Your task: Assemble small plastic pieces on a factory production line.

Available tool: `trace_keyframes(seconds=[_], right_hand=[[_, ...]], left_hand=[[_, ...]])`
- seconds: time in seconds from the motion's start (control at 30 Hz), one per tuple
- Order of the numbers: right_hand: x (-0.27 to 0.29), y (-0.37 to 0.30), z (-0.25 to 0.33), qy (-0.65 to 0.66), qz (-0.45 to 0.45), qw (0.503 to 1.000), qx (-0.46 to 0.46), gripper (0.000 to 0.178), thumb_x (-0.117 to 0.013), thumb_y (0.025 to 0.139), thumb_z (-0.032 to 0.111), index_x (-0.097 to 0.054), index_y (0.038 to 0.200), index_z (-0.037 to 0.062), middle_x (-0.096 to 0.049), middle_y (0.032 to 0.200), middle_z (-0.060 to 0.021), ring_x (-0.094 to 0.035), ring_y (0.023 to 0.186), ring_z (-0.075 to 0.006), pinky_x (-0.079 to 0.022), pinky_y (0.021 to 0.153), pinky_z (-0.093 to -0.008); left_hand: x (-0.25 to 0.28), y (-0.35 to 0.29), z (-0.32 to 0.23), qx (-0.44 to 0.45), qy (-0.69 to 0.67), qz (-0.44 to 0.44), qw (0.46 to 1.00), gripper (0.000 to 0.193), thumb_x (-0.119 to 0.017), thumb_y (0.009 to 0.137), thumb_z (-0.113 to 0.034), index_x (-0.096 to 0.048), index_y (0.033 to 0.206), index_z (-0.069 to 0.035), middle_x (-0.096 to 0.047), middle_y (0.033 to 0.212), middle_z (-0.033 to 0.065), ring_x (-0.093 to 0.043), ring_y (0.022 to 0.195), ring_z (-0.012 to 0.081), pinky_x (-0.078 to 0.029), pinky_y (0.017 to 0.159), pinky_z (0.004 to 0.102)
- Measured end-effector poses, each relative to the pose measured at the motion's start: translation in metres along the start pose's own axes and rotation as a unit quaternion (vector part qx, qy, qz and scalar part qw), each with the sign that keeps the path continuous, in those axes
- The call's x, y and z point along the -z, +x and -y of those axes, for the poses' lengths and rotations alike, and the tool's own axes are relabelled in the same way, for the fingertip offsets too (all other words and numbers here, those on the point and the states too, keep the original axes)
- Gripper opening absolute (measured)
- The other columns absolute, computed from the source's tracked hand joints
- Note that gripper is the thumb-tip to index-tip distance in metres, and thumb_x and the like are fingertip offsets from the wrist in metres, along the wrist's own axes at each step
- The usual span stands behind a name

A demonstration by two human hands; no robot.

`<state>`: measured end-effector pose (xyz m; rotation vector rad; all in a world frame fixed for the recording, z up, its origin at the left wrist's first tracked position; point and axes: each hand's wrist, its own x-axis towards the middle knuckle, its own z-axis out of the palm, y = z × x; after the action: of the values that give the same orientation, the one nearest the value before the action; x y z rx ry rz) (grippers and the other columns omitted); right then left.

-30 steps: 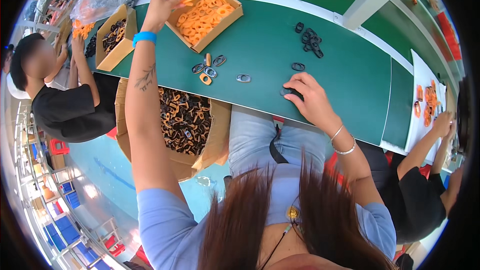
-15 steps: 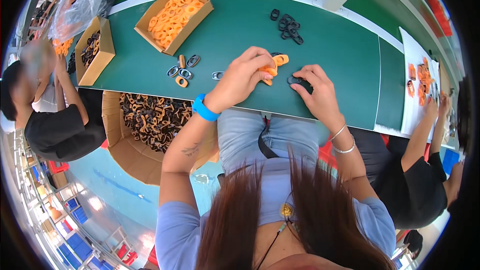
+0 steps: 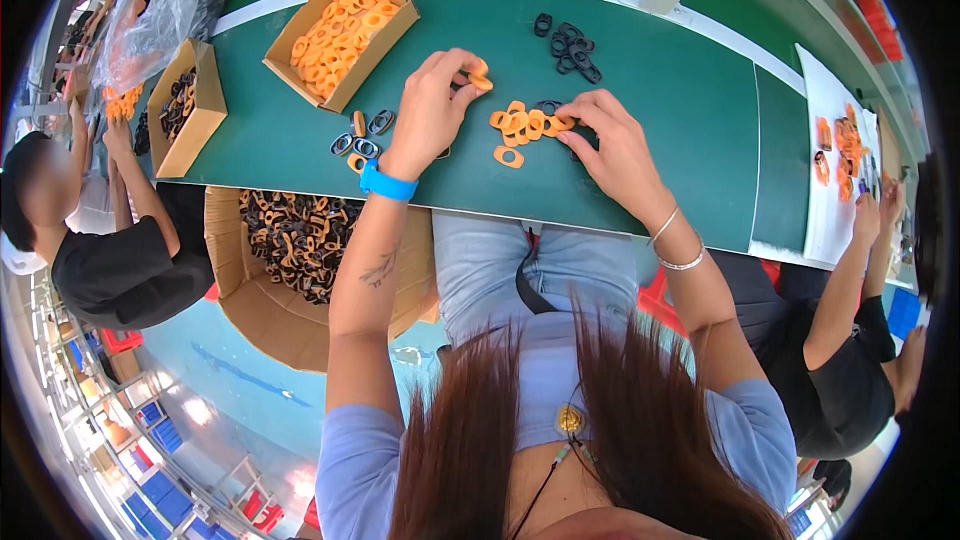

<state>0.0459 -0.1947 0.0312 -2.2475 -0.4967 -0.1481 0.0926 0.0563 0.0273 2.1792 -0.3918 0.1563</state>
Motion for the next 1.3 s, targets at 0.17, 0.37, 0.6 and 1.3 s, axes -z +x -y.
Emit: trace_keyframes(seconds=[0.17,0.37,0.6,1.3], right_hand=[[0.010,0.023,-0.009,-0.005,0.055,0.998,0.005,0.016,-0.071,0.090,0.007,-0.071,0.105,0.0024,-0.068,0.100,-0.0103,-0.066,0.079,-0.0246,-0.053,0.071,-0.0342],[0.011,0.055,-0.004,-0.089,-0.019,0.992,0.087,0.021,-0.071,0.089,0.007,-0.070,0.109,0.0012,-0.068,0.107,-0.0130,-0.068,0.086,-0.0280,-0.055,0.075,-0.0369],[0.030,-0.019,-0.001,0.005,0.082,0.996,-0.027,0.027,-0.078,0.082,0.006,-0.072,0.108,0.0042,-0.066,0.103,-0.0103,-0.066,0.089,-0.0272,-0.054,0.078,-0.0361],[0.026,-0.041,0.003,-0.015,0.035,0.999,-0.009,0.021,-0.075,0.087,0.010,-0.071,0.106,0.0021,-0.063,0.098,-0.0103,-0.064,0.084,-0.0278,-0.053,0.073,-0.0356]], left_hand=[[0.000,0.002,0.005,-0.032,0.040,-0.034,0.998,0.028,-0.073,0.083,0.004,-0.063,0.110,0.001,-0.067,0.104,0.0146,-0.069,0.084,0.0312,-0.059,0.071,0.0377],[0.000,0.005,0.023,-0.044,0.096,-0.040,0.994,0.018,-0.076,0.085,-0.003,-0.068,0.100,0.003,-0.068,0.105,0.0117,-0.070,0.088,0.0208,-0.058,0.071,0.0308],[-0.001,-0.019,-0.019,-0.061,0.054,-0.114,0.990,0.022,-0.075,0.083,-0.003,-0.065,0.101,0.003,-0.066,0.095,0.0141,-0.066,0.082,0.0316,-0.055,0.072,0.0395],[-0.056,-0.096,-0.057,-0.038,0.034,-0.033,0.998,0.029,-0.079,0.079,-0.003,-0.068,0.106,-0.001,-0.062,0.107,0.0113,-0.060,0.095,0.0297,-0.051,0.080,0.0385]])
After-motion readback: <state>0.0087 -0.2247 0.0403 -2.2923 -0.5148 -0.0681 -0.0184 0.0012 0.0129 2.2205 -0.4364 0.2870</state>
